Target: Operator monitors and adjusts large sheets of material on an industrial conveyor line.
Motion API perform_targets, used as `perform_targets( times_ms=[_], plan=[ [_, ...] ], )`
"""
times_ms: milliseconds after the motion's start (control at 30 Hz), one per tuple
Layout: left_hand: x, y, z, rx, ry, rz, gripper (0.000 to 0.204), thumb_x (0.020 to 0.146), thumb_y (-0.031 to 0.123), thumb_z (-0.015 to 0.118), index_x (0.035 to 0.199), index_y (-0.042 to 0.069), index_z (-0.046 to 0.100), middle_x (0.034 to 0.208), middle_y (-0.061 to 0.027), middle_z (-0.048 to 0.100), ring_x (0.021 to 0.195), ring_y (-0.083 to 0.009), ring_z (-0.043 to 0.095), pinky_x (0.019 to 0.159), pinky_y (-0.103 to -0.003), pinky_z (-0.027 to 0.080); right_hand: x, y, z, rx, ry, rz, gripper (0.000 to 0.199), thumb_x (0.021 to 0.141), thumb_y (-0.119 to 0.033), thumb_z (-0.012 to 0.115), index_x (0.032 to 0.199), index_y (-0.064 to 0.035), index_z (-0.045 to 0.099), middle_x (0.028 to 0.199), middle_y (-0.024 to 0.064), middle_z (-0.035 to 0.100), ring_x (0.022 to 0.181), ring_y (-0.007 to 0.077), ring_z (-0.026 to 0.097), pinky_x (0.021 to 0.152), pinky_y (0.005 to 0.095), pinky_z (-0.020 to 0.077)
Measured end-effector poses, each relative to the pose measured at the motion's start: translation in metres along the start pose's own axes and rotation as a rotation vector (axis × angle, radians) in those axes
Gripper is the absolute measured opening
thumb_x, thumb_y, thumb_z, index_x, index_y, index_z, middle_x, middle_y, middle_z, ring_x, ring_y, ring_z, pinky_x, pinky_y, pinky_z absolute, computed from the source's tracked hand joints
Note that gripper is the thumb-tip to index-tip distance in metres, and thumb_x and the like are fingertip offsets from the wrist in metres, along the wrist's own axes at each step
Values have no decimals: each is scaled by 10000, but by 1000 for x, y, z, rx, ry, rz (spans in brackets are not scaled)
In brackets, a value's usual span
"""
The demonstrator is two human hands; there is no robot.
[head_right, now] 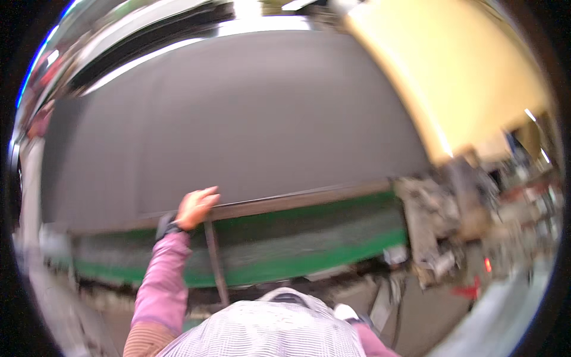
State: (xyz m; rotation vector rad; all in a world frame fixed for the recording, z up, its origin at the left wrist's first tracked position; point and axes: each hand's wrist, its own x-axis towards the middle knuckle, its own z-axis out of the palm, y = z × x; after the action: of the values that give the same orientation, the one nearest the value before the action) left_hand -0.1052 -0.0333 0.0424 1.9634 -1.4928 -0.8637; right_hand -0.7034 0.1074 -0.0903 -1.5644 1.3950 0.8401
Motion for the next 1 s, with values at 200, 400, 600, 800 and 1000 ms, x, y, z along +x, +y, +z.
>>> perform_targets(
  times_ms=[200,400,600,800,1000],
  plan=[
    [11,60,84,398,138,261,614,867,535,545,1226,37,571,1317,-166,533,1206,-345,487,1003,-435,420,28,-1,-15,-102,-11,102,346,796,-320,559,936,-43,714,916,224,678,887,387,659,777,463,508],
    [25,-15,28,229,770,328,296,750,214,710,975,39,631,991,-127,635,979,-326,574,861,-429,453,28,8,-18,-110,-13,146,368,798,-345,562,951,-44,711,936,228,675,910,391,653,796,462,502],
    [-25,-126,-81,685,650,-449,537,646,331,719,1066,28,576,1080,-142,566,1091,-309,505,945,-428,410,19,16,-14,-87,-13,171,391,801,-370,565,966,-45,708,956,231,671,933,395,646,815,462,496],
    [-7,-104,-70,598,538,-505,590,669,421,751,1069,21,585,1094,-146,544,1089,-324,498,904,-416,467,11,28,1,-50,-6,182,415,803,-395,568,981,-46,705,976,234,668,956,399,640,834,461,491],
    [-1,-70,-29,282,437,-128,472,777,417,708,1029,20,658,1059,-151,623,1044,-315,571,910,-402,466,7,23,10,-2,24,183,439,805,-420,571,996,-47,701,996,237,664,978,403,633,853,460,485]
  ],
)
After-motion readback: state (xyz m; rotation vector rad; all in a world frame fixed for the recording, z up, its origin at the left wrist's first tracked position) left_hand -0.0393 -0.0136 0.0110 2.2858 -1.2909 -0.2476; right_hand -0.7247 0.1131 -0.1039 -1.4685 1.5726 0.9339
